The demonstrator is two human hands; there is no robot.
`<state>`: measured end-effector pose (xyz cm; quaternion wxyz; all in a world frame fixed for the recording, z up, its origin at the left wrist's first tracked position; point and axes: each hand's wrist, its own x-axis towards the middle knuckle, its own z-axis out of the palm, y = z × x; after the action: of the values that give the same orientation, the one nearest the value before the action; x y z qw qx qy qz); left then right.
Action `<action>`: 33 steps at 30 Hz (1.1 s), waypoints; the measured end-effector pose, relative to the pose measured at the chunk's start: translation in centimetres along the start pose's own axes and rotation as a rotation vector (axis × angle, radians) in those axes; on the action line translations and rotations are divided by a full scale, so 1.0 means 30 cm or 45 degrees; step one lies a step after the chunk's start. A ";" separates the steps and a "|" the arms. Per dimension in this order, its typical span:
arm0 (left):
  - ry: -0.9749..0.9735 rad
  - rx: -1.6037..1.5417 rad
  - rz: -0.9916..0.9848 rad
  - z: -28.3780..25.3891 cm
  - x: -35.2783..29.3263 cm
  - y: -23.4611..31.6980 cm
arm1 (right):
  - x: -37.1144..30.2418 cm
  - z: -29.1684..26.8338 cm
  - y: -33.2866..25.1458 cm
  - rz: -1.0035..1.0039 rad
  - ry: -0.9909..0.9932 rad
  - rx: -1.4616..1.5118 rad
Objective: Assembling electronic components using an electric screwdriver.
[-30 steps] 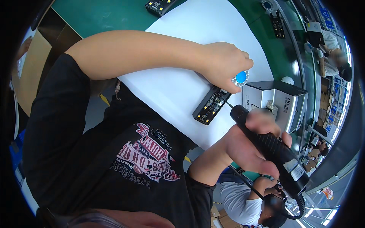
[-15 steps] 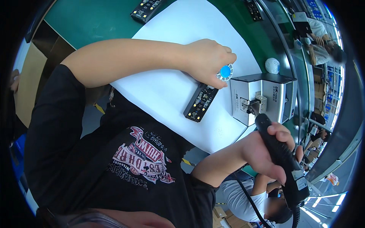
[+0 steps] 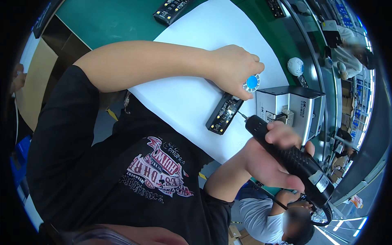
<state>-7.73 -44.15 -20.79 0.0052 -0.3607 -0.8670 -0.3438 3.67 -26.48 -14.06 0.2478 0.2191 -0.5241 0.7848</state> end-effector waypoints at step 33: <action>-0.076 0.013 -0.037 -0.017 0.000 0.004 | -0.024 0.075 0.065 0.012 -0.130 -0.006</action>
<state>-7.77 -44.41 -20.32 -0.0238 -0.3581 -0.8736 -0.3286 3.21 -29.33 -15.09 0.2175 0.2560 -0.5388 0.7726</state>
